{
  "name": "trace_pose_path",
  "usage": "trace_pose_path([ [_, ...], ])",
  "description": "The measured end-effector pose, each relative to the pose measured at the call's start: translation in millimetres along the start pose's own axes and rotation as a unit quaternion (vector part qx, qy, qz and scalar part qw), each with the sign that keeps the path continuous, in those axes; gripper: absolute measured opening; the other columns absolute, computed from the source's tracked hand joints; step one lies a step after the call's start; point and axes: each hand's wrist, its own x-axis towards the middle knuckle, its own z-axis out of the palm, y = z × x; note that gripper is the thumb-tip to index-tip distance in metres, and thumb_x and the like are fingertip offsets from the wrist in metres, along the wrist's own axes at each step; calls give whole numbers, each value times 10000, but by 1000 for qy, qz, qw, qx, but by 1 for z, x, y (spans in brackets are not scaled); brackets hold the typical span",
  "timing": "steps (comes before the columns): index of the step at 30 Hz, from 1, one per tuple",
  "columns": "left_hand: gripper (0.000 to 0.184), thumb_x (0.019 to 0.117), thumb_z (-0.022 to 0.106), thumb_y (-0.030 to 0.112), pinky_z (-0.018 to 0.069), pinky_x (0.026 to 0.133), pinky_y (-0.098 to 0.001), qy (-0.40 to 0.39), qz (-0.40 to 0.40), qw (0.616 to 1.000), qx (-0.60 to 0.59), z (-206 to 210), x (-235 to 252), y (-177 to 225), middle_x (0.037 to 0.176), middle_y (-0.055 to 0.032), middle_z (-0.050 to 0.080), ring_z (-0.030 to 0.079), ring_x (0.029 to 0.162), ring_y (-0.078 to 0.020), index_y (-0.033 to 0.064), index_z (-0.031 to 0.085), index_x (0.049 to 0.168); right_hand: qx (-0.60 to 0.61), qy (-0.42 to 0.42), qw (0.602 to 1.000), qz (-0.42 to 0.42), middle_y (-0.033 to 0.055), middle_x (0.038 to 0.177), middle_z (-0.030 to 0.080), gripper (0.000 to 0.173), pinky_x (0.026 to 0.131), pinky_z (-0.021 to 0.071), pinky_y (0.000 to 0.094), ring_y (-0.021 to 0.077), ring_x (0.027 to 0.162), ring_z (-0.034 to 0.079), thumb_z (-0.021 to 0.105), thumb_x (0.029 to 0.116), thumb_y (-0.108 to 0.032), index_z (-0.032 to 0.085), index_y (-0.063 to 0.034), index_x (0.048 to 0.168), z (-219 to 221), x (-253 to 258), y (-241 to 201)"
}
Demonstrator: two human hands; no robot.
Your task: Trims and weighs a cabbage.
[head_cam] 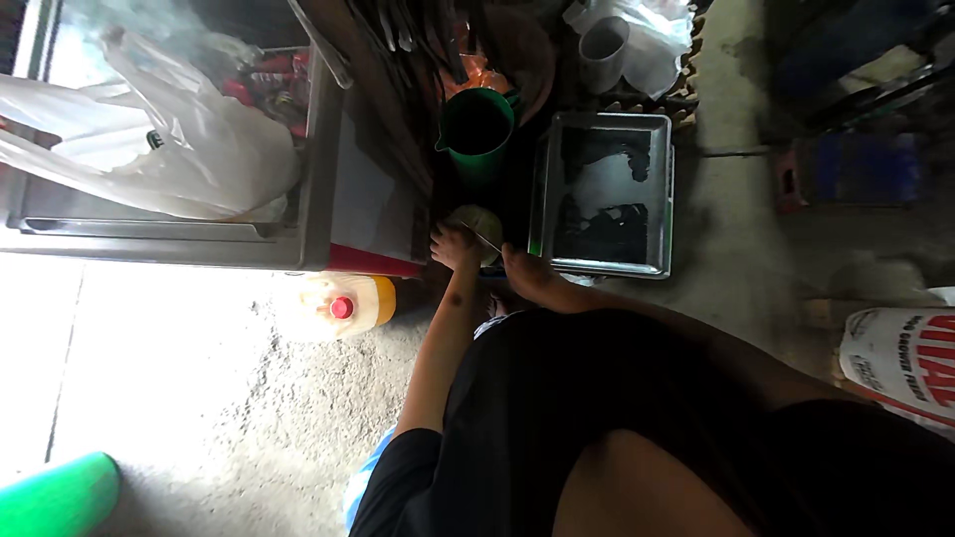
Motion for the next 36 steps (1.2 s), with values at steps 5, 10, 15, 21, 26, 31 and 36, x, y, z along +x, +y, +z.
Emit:
trace_pose_path([
  [5, 494, 1070, 369, 296, 265, 1172, -640, 30, 30, 999, -25, 8, 4, -3, 1576, -116, 457, 346, 1495, -360, 107, 474, 1514, -3, -8, 1000, 7, 234, 1201, 652, 363, 813, 596, 565, 414, 1039, 706, 503, 1054, -80, 440, -32, 1409, -5, -2, -3],
  [10, 561, 993, 561, 311, 490, 949, -617, 6, 41, 998, -43, -2, -5, -2, 1592, -105, 422, 472, 1374, -400, 192, 464, 1533, 0, -12, 1000, 10, 237, 1191, 656, 381, 805, 595, 575, 416, 1040, 706, 543, 1033, -62, 441, -31, 1399, -1, 0, -3],
  [15, 530, 1028, 483, 367, 474, 989, -609, 7, 45, 999, -21, 1, -4, -1, 1574, -141, 433, 474, 1365, -412, 159, 481, 1516, 9, -24, 999, 32, 229, 1132, 684, 413, 800, 595, 590, 425, 1005, 715, 543, 1042, -102, 424, -62, 1435, -2, 1, -2],
  [21, 515, 1016, 505, 370, 441, 1049, -580, -4, 56, 998, -18, 1, -1, -3, 1571, -88, 453, 463, 1386, -384, 173, 519, 1492, 28, -48, 997, 44, 240, 1110, 683, 479, 784, 600, 585, 431, 966, 722, 602, 1014, -82, 397, -63, 1447, -6, 9, -5],
  [26, 632, 920, 655, 364, 439, 1037, -584, -11, 67, 997, -22, 2, 2, -7, 1564, -100, 460, 466, 1378, -384, 191, 507, 1509, 64, -95, 993, 39, 290, 1216, 660, 432, 905, 553, 615, 467, 1101, 678, 614, 998, -37, 477, 45, 1399, -39, 11, -27],
  [31, 570, 961, 603, 352, 447, 1030, -591, -35, 75, 997, -10, -3, 9, -8, 1567, -101, 456, 461, 1385, -390, 214, 509, 1506, 35, -118, 991, 49, 288, 1303, 617, 477, 952, 542, 580, 440, 1170, 655, 604, 995, -23, 431, 79, 1428, -39, 20, -36],
  [36, 443, 1044, 450, 327, 444, 1041, -603, -37, 103, 994, -22, 0, 21, -12, 1541, -69, 501, 473, 1391, -369, 249, 557, 1467, 53, -136, 986, 78, 265, 1273, 633, 506, 934, 555, 576, 422, 1138, 673, 509, 1062, -164, 332, 21, 1498, 4, 24, -12],
])
